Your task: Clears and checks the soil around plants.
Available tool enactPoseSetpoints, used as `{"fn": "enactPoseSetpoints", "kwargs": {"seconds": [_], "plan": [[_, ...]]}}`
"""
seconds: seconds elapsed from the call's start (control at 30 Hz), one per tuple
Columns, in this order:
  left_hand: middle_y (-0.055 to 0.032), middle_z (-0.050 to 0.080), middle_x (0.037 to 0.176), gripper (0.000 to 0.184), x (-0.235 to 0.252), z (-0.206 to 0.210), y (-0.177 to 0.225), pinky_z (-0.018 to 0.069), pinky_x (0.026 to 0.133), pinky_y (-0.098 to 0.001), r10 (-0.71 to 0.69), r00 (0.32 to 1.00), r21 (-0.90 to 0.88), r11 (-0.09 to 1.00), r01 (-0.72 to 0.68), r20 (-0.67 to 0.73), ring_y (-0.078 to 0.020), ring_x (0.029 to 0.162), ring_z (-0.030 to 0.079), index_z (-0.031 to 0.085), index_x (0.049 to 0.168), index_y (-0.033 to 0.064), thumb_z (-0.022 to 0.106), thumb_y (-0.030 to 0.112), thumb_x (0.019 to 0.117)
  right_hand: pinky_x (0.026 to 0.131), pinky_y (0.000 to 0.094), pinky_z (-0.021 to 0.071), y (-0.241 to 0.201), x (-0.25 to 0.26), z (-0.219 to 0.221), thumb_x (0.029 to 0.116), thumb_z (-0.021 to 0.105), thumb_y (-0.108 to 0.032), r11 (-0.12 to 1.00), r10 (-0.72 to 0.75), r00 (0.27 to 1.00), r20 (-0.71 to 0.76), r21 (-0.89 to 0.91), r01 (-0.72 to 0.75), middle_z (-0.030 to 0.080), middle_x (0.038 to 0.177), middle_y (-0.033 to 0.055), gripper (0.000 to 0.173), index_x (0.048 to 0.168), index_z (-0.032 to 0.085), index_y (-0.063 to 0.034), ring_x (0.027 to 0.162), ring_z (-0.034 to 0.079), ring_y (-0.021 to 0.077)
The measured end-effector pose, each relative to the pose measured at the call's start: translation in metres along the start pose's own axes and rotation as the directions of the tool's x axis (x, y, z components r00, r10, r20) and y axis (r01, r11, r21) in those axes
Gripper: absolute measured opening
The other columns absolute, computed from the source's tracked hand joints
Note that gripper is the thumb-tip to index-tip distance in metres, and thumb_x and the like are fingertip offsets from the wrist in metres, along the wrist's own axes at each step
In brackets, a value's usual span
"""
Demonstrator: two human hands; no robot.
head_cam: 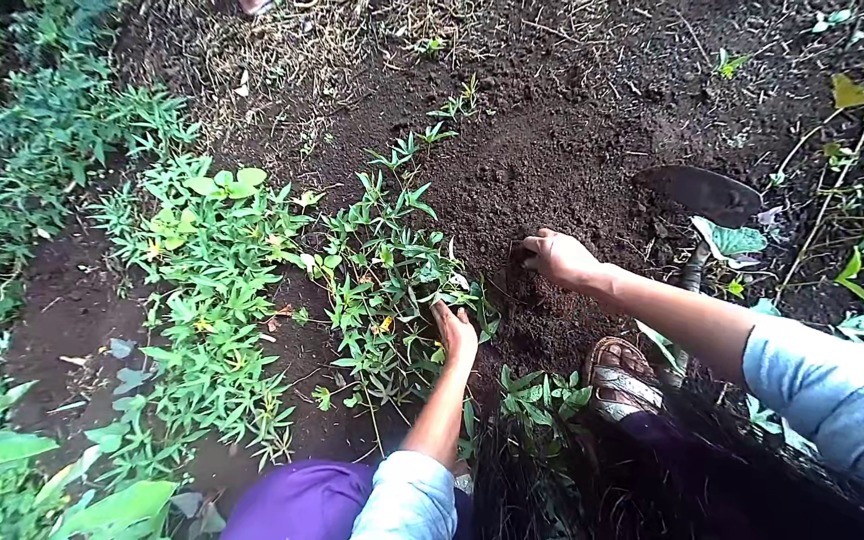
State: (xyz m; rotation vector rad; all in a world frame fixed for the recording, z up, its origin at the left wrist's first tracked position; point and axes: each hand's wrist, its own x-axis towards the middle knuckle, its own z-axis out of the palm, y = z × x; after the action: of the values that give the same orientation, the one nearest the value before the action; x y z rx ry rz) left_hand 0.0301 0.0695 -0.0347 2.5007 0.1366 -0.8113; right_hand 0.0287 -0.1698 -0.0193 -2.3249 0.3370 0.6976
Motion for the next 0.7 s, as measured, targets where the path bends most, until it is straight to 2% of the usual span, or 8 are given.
{"fn": "enactPoseSetpoints", "kwargs": {"seconds": [0.07,0.13,0.23,0.33,0.43,0.53,0.63,0.7], "plan": [[-0.0305,0.021,0.166,0.058,-0.005,0.000,0.003,0.0244,0.127,-0.0405,0.072,0.997,-0.021,0.997,-0.072,-0.008,-0.0361,0.155,0.028,0.020,0.159,-0.0084,0.042,0.011,0.1102,0.088,0.0642,0.0535,0.007,-0.008,-0.005,0.0950,0.076,-0.030,0.999,-0.033,0.999,0.007,0.001,0.033,0.060,0.135,0.0235,0.047,0.137,0.066,-0.0140,0.108,0.066,0.0434],[-0.0314,0.026,0.164,0.054,-0.005,0.002,-0.004,0.0252,0.127,-0.0417,0.088,0.994,0.002,0.996,-0.088,-0.065,-0.0381,0.153,0.030,0.025,0.157,-0.0091,0.043,0.010,0.1096,0.083,0.0650,0.0550,0.015,-0.025,-0.008,0.0949,0.076,-0.029,1.000,0.025,1.000,-0.008,0.004,-0.025,0.049,0.150,0.0229,0.063,0.152,0.052,-0.0156,0.105,0.068,0.0449],[-0.0318,0.014,0.168,0.063,0.009,0.003,-0.021,0.0177,0.129,-0.0424,0.053,0.998,0.070,0.996,-0.050,-0.035,-0.0396,0.158,0.018,0.020,0.159,-0.0101,0.048,0.015,0.1085,0.084,0.0698,0.0533,0.037,-0.044,-0.005,0.0980,0.069,-0.013,0.932,0.350,0.935,-0.052,0.117,-0.343,0.043,0.150,0.0326,0.069,0.159,0.036,-0.0078,0.103,0.065,0.0543],[-0.0311,0.017,0.167,0.053,0.009,0.008,-0.019,0.0170,0.129,-0.0430,0.074,0.995,0.086,0.993,-0.080,0.070,-0.0382,0.158,0.017,0.030,0.156,-0.0098,0.043,0.013,0.1098,0.092,0.0709,0.0499,0.054,-0.043,0.021,0.0963,0.068,-0.012,0.784,0.600,0.796,0.087,0.134,-0.606,0.032,0.155,0.0393,0.078,0.160,0.024,-0.0006,0.117,0.059,0.0585],[-0.0290,0.018,0.168,0.054,-0.006,0.019,-0.020,0.0192,0.129,-0.0435,0.161,0.987,0.016,0.987,-0.161,0.026,-0.0378,0.157,0.021,0.025,0.159,-0.0076,0.040,0.011,0.1098,0.097,0.0671,0.0494,0.036,-0.045,0.058,0.0926,0.071,-0.012,0.817,0.529,0.834,0.156,0.170,-0.550,0.034,0.156,0.0351,0.077,0.156,0.030,0.0055,0.124,0.057,0.0529],[-0.0317,0.018,0.167,0.073,-0.018,0.019,-0.043,0.0172,0.129,-0.0465,0.233,0.970,0.252,0.937,-0.243,0.069,-0.0420,0.157,0.021,0.022,0.159,-0.0110,0.051,0.032,0.1071,0.097,0.0671,0.0493,0.022,-0.062,0.055,0.0888,0.079,-0.016,0.825,0.487,0.860,0.154,0.240,-0.511,0.040,0.153,0.0326,0.078,0.154,0.039,-0.0015,0.124,0.057,0.0517],[-0.0340,0.009,0.168,0.124,-0.031,0.015,-0.057,0.0097,0.129,-0.0498,0.178,0.947,0.523,0.799,-0.298,0.267,-0.0458,0.158,0.012,0.012,0.160,-0.0108,0.067,0.071,0.0849,0.105,0.0585,0.0474,0.030,-0.071,0.050,0.0939,0.075,-0.024,0.681,0.596,0.713,0.370,0.238,-0.693,0.049,0.145,0.0327,0.074,0.150,0.037,0.0061,0.129,0.057,0.0440],[-0.0346,0.004,0.168,0.130,-0.035,0.014,-0.053,0.0139,0.128,-0.0483,0.137,0.939,0.516,0.805,-0.291,0.316,-0.0467,0.158,0.010,0.009,0.161,-0.0085,0.082,0.057,0.0773,0.100,0.0480,0.0522,0.035,-0.067,0.073,0.0983,0.069,-0.017,0.462,0.550,0.622,0.557,0.417,-0.783,0.057,0.136,0.0268,0.052,0.140,0.049,0.0080,0.122,0.061,0.0331]]}}
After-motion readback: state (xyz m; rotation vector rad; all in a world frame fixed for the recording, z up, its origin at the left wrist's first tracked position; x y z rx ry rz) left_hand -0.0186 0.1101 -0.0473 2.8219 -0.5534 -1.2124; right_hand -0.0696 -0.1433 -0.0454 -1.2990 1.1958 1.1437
